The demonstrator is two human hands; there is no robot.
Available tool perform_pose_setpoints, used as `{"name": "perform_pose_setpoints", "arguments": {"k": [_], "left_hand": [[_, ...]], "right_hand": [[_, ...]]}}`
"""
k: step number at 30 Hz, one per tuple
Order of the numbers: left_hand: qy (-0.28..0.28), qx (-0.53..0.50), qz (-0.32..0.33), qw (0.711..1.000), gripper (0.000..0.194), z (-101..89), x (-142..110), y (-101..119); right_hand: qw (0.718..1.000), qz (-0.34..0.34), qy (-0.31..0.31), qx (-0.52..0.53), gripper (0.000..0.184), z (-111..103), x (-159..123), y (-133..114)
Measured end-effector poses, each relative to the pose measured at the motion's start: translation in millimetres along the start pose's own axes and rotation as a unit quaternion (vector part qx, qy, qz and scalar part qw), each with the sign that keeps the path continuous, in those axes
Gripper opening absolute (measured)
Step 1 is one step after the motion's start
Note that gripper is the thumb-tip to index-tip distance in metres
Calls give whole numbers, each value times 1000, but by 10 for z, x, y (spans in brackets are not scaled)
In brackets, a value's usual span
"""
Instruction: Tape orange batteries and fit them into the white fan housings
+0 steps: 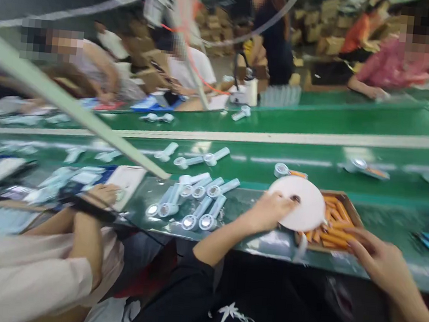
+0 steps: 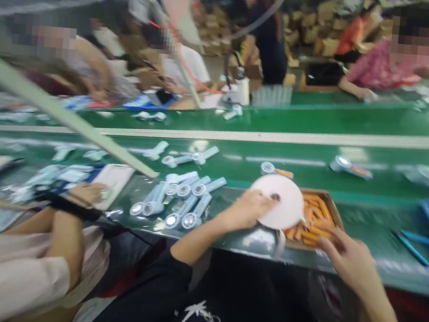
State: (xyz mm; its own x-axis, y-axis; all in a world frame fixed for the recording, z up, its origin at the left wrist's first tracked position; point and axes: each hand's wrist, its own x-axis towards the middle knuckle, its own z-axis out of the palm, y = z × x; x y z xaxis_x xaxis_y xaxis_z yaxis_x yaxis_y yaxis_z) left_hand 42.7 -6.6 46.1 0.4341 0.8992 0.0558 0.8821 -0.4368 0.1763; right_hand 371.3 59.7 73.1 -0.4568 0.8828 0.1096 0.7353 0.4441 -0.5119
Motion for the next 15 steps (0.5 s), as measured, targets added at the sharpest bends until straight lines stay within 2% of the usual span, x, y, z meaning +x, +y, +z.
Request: {"name": "perform_pose_setpoints", "arguments": {"k": [2, 5, 8, 10, 13, 14, 15], "left_hand": [[-5, -36, -41, 998, 75, 8, -166, -113], [2, -78, -99, 992, 83, 107, -310, -271], [19, -112, -157, 981, 86, 233, -415, -273], [25, -132, -177, 975, 87, 307, -472, -227], [37, -151, -193, 969, 86, 392, -525, -184], [41, -155, -193, 968, 86, 411, -537, -179], [46, -157, -189, 968, 86, 425, -547, -177]], "right_hand": [[995, 15, -86, 42, 43, 151, -6, -154], [981, 10, -193, 33, 39, 449, 54, -461], [977, -22, -213, -19, 36, 781, -10, -780], [970, -95, -223, 4, 39, 950, -136, -914], [917, -218, -310, 121, 37, 1044, -269, -889], [906, -222, -323, 161, 35, 1036, -261, -822], [912, -197, -301, 196, 33, 1017, -223, -736]]}}
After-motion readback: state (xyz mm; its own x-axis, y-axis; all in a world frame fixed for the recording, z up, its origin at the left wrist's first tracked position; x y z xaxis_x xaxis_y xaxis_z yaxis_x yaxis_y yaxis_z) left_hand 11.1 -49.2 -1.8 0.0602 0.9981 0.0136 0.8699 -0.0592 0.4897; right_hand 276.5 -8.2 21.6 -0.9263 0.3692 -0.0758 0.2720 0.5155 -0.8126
